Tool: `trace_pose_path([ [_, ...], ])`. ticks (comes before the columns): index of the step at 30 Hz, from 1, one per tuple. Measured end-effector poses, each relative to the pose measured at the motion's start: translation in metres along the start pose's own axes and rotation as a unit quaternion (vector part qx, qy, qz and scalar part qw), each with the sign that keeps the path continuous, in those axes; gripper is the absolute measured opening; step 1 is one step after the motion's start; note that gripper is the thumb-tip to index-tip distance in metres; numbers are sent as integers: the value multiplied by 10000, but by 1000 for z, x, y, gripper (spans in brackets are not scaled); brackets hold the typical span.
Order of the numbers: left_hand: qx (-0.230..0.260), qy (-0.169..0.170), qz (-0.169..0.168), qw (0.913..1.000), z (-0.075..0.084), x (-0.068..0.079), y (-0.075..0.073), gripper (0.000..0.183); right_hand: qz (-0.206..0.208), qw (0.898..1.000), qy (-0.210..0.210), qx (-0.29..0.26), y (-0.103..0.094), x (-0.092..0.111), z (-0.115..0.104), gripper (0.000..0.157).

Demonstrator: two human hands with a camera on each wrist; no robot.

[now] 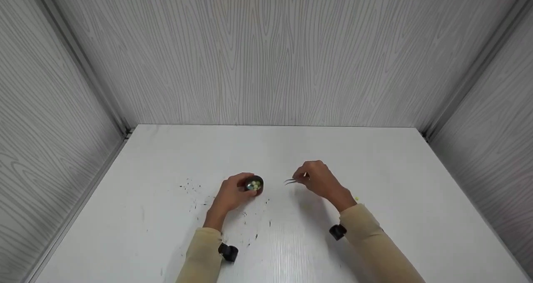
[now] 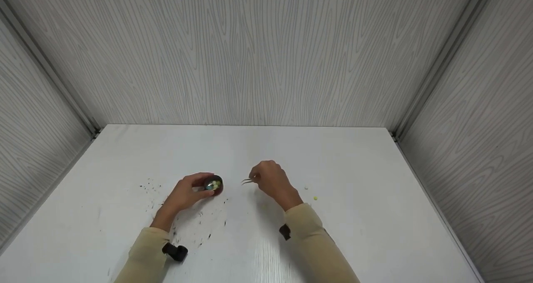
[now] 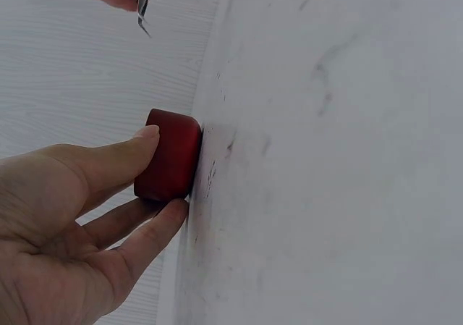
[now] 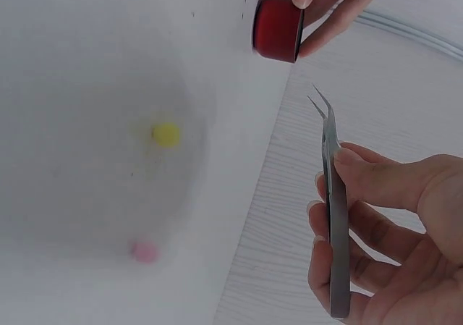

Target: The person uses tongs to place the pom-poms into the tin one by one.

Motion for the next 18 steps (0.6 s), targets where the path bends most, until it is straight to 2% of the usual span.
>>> trace_pose_path([
  [2, 49, -107, -37, 9999, -1, 0, 0, 52, 39, 10000, -21, -12, -5, 5, 4, 14],
  [10, 58, -19, -41, 10000, 0, 1, 0, 51, 288, 9996, -3, -76, -24, 26, 22, 14],
  [18, 72, -146, -42, 9999, 0, 1, -1, 52, 557, 9981, 165, -203, -47, 47, 45, 14],
])
Point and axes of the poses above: each hand's wrist, its own x-axis away from the middle knuckle, its own y-axis out of the palm, z = x × y, the point moved 9 cm from there along -x, towards the middle knuckle, and after that the axes turned 9 degrees about -x, right-handed, at the moved point
